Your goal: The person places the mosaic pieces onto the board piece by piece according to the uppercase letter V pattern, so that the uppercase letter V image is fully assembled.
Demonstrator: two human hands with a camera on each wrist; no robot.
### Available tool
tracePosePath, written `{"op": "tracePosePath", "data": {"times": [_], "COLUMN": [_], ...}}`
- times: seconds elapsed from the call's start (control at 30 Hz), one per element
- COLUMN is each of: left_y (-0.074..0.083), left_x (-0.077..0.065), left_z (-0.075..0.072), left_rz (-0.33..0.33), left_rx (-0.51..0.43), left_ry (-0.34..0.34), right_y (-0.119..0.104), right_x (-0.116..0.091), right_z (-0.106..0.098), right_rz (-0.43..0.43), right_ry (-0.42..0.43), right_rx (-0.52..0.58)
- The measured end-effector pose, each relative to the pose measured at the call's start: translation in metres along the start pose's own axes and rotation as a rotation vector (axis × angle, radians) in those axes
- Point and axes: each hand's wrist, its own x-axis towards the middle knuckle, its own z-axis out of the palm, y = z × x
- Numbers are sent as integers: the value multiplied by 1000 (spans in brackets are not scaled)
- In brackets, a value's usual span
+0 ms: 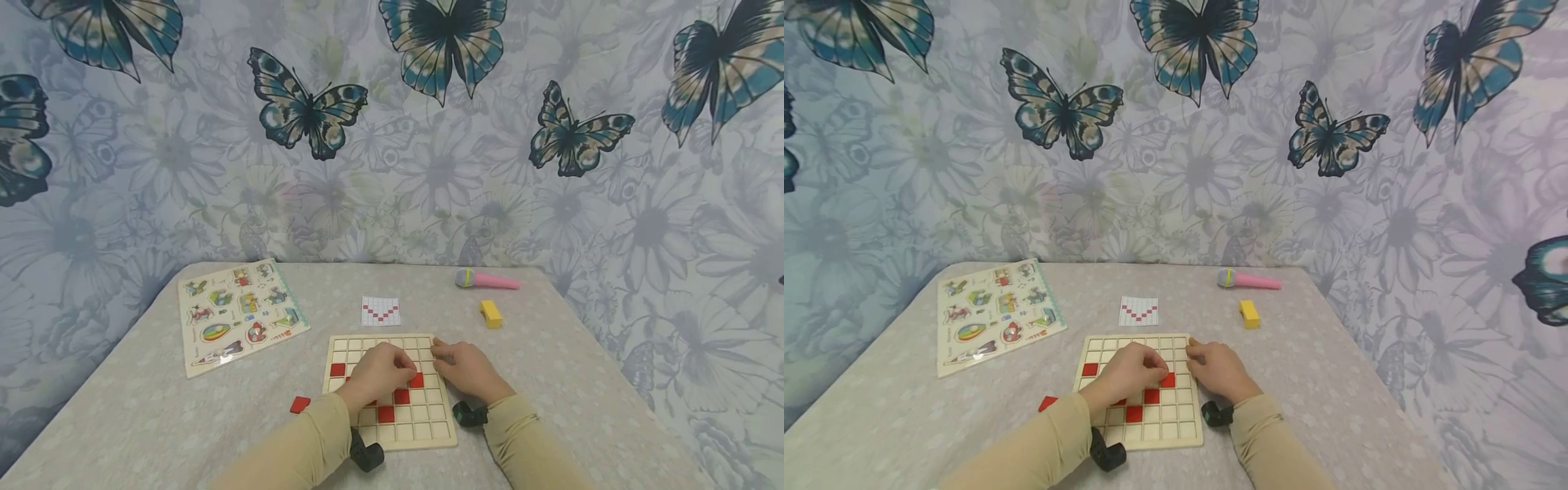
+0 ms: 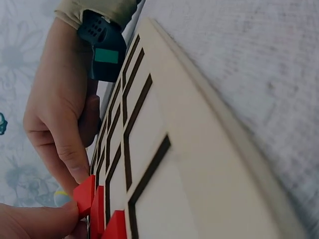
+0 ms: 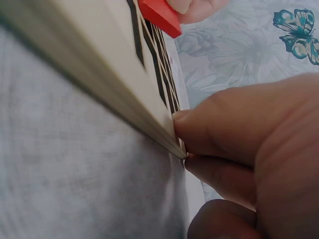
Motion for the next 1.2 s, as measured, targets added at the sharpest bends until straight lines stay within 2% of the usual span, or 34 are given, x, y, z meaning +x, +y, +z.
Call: {"op": "tracePosePath", "data": {"times": [0.17,0.33,0.43,0.5,0.67,0.8,0.9,1.0,1.1,1.2], "left_y": [1,2,-1,-7,-35,-71,-101,-124,-135,-137], "left_x": [4,5,-2,-11,-41,-65,-77,-80,-81,-83], "left_z": [0,-3,-16,-32,-81,-112,-119,-119,-120,-124], "left_rz": [-30,-19,5,17,5,-52,-101,-88,-20,29], "left_rx": [74,146,121,75,7,-9,-43,-86,-83,-64], "left_ry": [-6,-6,6,26,79,104,124,91,4,-74], "right_y": [0,-1,-2,-3,-3,-2,-2,-3,-2,-2], "right_x": [0,0,0,0,0,1,2,2,1,1], "right_z": [1,1,1,1,1,2,2,1,1,2], "right_rz": [-1,-3,1,5,23,29,14,13,17,24], "right_ry": [3,3,-3,-8,-11,-6,-4,4,13,10], "right_rx": [-8,-13,-5,3,-5,-18,-18,-17,-13,-10]}}
